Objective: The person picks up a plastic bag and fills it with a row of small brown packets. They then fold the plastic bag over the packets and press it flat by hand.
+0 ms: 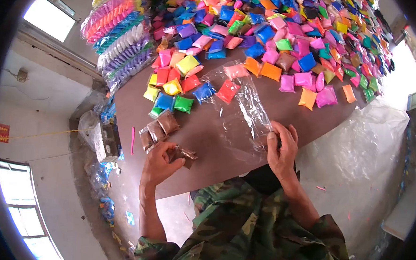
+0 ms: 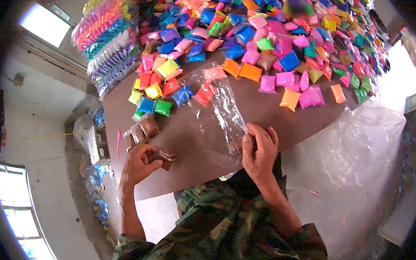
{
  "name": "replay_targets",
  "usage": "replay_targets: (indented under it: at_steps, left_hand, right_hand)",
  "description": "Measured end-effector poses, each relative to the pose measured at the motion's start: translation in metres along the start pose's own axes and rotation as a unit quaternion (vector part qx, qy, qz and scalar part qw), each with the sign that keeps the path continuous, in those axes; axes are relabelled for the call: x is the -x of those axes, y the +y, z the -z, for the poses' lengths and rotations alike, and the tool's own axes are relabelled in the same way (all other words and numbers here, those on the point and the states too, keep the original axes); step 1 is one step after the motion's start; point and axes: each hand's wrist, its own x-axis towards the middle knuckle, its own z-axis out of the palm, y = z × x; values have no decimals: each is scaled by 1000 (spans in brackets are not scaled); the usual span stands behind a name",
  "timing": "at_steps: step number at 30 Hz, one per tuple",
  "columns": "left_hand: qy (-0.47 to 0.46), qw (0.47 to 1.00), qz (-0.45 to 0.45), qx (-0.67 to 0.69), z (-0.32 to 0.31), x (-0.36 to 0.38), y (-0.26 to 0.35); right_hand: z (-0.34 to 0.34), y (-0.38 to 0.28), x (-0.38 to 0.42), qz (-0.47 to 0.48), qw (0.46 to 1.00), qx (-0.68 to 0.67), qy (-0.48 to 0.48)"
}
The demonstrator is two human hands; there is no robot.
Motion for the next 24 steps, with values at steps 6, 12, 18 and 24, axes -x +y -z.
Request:
replay_targets:
  at_steps: [6,12,18,24]
  left_hand:
    - [52,989,-28,134,-14,2,34]
    - [76,974,-139,162,-66,-31,98]
    - [44,968,-165,185,-117,-53,124]
    - [-8,958,-191,213,-143,-60,127]
  right_hand:
    - [1,-3,-2,4,1000,5,3]
    - [0,-2,-1,-15,1000,4,-3]
    - [1,-2,-3,-2,1000,2,-5]
    - [5,-4,-4,-7,1000,-12,-24]
